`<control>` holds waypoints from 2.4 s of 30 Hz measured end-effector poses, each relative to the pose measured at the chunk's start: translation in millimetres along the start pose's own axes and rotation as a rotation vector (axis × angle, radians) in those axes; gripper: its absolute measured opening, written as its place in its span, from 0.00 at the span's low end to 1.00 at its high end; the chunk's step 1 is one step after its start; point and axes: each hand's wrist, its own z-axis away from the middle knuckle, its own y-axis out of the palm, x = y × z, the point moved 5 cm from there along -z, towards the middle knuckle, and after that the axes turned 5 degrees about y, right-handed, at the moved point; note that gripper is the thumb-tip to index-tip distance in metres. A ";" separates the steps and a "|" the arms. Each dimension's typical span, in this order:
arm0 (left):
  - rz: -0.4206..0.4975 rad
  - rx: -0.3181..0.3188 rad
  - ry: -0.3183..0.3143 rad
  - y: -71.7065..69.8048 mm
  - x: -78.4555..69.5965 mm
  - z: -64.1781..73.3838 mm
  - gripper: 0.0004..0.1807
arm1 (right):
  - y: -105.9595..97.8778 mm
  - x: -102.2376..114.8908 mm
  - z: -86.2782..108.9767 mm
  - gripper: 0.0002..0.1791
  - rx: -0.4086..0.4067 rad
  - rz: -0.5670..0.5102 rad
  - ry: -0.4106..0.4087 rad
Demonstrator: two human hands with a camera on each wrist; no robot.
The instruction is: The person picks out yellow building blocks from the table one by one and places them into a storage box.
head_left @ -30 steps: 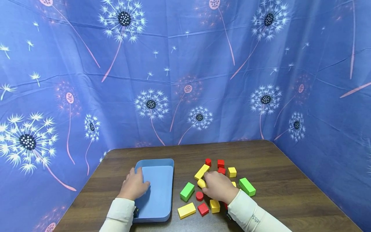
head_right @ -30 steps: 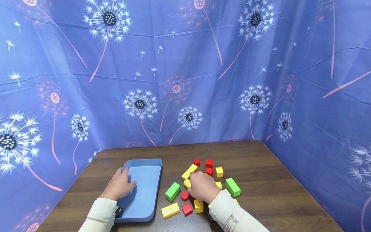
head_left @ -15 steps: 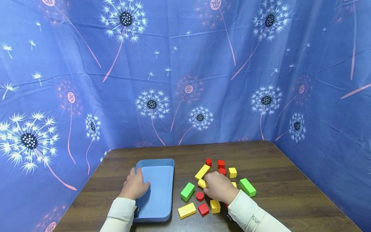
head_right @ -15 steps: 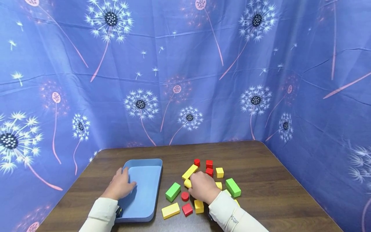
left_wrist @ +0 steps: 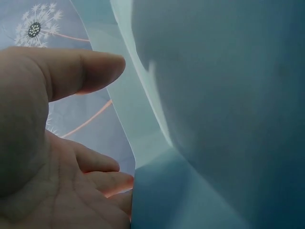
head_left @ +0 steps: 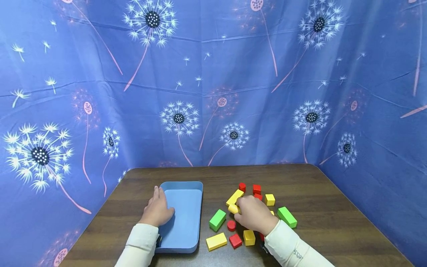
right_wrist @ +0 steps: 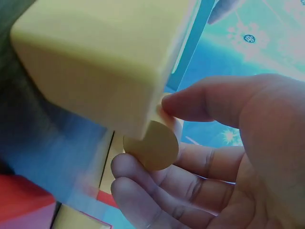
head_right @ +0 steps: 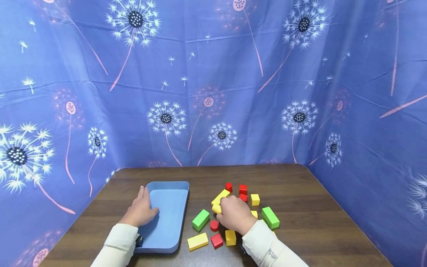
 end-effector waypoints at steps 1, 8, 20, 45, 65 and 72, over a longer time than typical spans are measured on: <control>-0.002 -0.001 0.002 0.0 0.0 -0.3 0.54 | -0.7 0.9 0.1 0.13 -0.002 -0.004 -0.004; -0.005 0.003 -0.004 -1.3 -3.9 1.1 0.52 | -10.0 11.6 -0.9 0.13 -0.021 0.009 -0.043; -0.012 0.017 -0.014 -1.6 -4.0 3.1 0.50 | -16.3 40.2 -8.7 0.08 -0.047 0.044 -0.127; -0.034 0.012 0.008 0.1 -1.2 0.7 0.48 | -8.7 83.3 -22.2 0.06 -0.019 0.016 -0.199; -0.056 -0.006 0.022 -5.2 -7.7 5.5 0.47 | -0.7 106.5 -26.7 0.11 0.010 0.040 -0.261; -0.052 -0.007 0.017 -6.6 -8.2 6.2 0.47 | 1.8 116.9 -29.2 0.16 0.003 0.082 -0.282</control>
